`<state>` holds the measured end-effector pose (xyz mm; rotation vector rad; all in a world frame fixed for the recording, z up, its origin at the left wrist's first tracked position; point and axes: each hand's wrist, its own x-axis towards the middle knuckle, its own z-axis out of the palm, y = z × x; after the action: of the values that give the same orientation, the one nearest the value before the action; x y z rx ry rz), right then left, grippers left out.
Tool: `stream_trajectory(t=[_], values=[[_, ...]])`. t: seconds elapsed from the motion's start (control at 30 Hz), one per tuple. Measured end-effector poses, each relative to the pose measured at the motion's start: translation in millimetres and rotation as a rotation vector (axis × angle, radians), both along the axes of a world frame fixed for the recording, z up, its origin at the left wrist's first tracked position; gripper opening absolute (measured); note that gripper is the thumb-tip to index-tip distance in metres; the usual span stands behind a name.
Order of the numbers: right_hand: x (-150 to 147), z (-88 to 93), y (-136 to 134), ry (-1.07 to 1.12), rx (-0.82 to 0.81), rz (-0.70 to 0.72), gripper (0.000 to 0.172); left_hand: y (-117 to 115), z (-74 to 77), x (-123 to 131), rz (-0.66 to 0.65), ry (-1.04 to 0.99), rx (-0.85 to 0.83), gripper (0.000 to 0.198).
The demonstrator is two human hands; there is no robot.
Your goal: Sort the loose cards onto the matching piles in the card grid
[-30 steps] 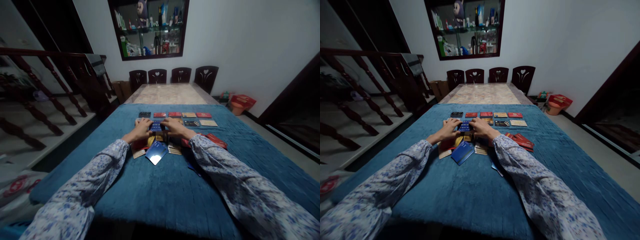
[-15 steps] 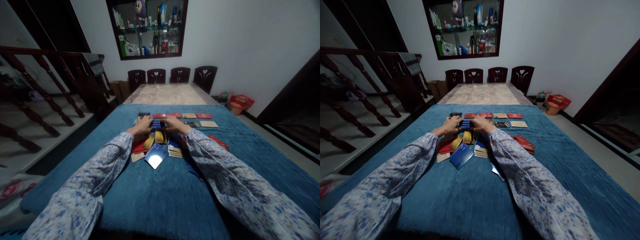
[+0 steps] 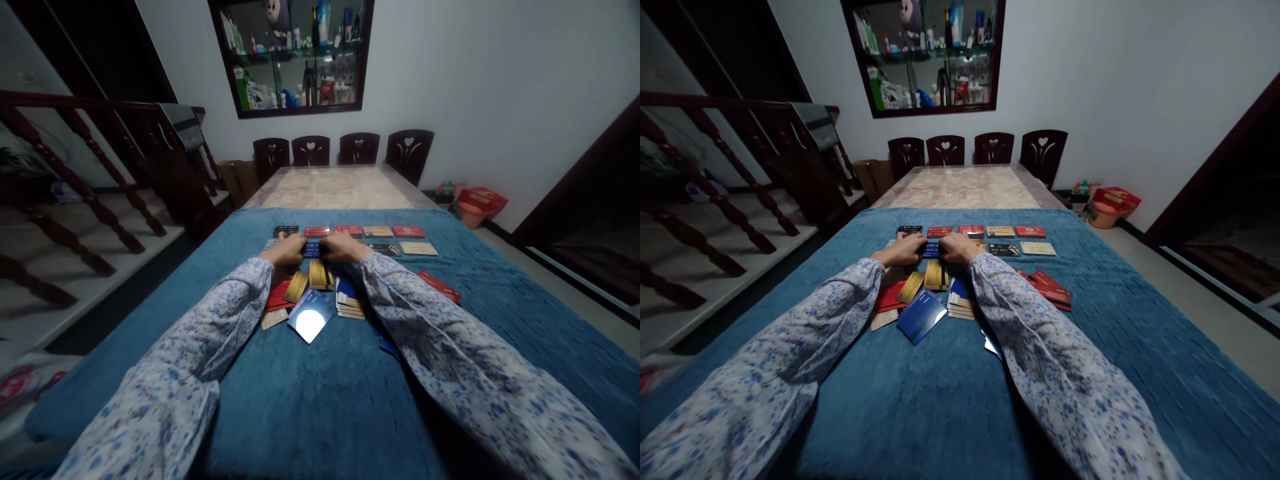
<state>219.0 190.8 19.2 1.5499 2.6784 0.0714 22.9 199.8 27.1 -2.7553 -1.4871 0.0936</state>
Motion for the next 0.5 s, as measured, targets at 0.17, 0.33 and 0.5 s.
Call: stream_trajectory(t=[0.17, 0.33, 0.5], values=[[-4, 3.7, 2, -0.011, -0.030, -0.031, 0.042, 9, 1.2, 4, 0.010, 0.036, -0.032, 0.045], [-8, 8.9, 4, -0.025, -0.058, -0.051, 0.039, 14, 5.1, 5, -0.035, 0.084, -0.051, 0.038], [-11, 12.5, 4, -0.014, -0.088, -0.079, 0.039, 20, 5.0, 5, -0.057, 0.101, -0.051, 0.034]])
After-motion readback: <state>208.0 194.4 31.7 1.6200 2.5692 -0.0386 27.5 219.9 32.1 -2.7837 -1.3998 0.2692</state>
